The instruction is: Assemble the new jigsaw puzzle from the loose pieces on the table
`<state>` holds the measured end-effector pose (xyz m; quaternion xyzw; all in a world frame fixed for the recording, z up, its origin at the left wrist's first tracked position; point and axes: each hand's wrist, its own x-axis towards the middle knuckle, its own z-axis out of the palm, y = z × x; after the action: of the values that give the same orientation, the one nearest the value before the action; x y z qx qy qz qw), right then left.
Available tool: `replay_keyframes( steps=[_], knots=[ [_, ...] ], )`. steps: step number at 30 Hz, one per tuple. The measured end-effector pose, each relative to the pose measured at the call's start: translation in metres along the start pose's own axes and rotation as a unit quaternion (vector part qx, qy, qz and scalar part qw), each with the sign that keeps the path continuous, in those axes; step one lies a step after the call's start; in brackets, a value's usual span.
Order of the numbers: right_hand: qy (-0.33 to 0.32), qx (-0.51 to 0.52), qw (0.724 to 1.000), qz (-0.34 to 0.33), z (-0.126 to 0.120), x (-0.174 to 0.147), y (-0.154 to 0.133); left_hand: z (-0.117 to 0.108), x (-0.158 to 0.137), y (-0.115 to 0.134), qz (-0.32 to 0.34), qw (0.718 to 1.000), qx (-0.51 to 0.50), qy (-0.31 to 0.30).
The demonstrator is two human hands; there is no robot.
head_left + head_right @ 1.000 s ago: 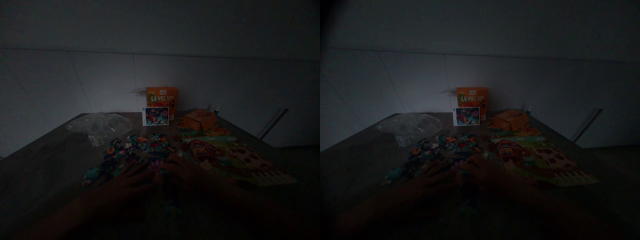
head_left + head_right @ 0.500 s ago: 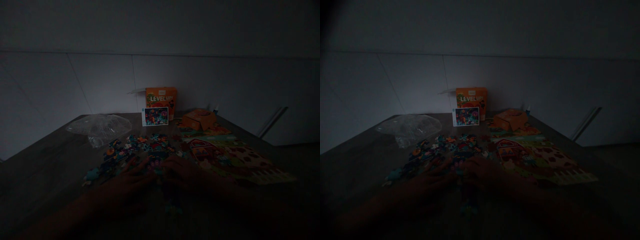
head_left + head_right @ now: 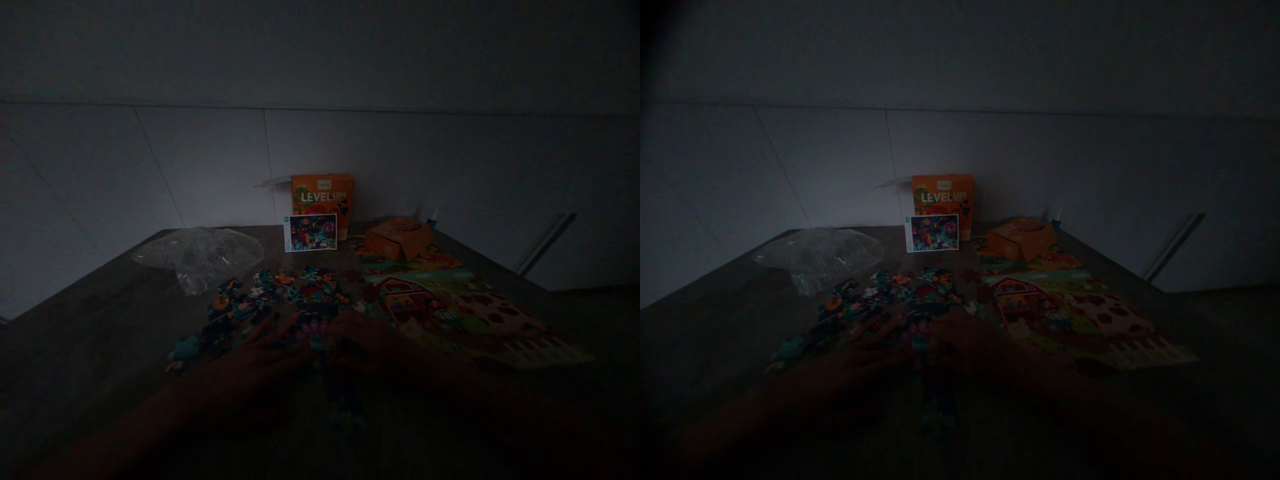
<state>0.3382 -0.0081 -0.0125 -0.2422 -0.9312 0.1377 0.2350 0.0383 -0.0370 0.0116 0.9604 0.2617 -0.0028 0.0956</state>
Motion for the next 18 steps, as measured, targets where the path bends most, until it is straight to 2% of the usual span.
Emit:
replay_keyframes(
  steps=[11,18],
  knots=[
    [0.019,-0.012,1.0,-0.013,-0.0026,0.0013,-0.004,0.0004,-0.0004,-0.0017,0.008,1.0,-0.028,-0.001],
    [0.008,-0.035,0.999,-0.006,-0.0007,0.0004,-0.0028,-0.0031,0.0017,0.0002,0.002,1.0,-0.027,-0.014]
  ],
)
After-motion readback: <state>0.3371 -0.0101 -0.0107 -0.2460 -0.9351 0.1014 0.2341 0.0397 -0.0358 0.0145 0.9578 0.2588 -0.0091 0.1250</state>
